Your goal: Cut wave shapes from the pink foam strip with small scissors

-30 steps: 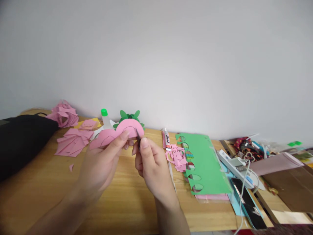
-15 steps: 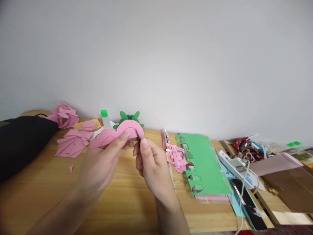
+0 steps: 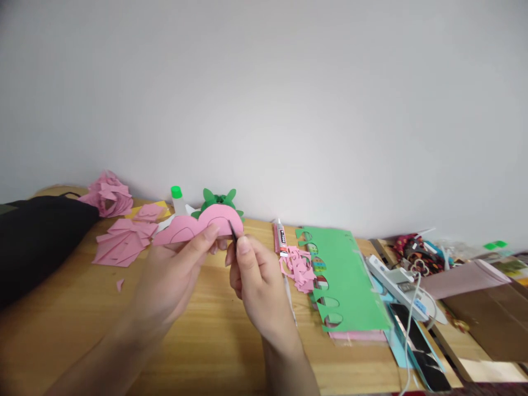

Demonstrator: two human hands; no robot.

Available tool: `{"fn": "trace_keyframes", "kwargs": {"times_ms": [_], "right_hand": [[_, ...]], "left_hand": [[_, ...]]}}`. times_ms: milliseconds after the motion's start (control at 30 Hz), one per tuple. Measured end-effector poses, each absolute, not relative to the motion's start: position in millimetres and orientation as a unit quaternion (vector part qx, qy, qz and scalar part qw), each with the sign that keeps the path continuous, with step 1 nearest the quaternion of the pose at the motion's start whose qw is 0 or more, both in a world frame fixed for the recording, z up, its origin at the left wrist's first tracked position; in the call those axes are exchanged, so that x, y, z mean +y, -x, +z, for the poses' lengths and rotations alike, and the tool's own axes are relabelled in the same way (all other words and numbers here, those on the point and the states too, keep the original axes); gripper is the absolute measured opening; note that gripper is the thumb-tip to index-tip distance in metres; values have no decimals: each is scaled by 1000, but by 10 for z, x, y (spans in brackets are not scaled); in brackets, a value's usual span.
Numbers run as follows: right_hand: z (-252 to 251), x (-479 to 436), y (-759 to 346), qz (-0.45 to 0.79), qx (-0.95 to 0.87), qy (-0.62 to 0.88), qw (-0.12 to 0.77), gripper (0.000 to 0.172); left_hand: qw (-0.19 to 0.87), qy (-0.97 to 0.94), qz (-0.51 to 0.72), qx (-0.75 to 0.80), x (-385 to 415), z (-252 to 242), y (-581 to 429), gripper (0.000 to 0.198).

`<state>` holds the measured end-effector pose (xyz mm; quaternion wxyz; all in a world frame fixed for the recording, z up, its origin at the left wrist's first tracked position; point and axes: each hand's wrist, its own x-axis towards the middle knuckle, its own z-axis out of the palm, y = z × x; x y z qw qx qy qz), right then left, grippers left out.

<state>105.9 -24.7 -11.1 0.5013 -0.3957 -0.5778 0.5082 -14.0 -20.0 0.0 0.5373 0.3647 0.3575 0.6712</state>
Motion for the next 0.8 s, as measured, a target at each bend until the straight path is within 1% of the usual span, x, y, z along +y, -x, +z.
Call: {"fn": "trace_keyframes", "kwargs": {"times_ms": [233, 633, 800], "right_hand": [[-108, -262, -1063, 516, -577, 384, 503, 43], [-100, -281, -1061, 525, -573, 375, 504, 41], [-88, -273, -1065, 527, -577, 372, 501, 42]], "left_hand": [[538, -353, 668, 374, -224, 47, 133, 19], [512, -370, 655, 415, -207, -31, 163, 25], [500, -369, 659, 423, -228, 81, 180, 22]]}}
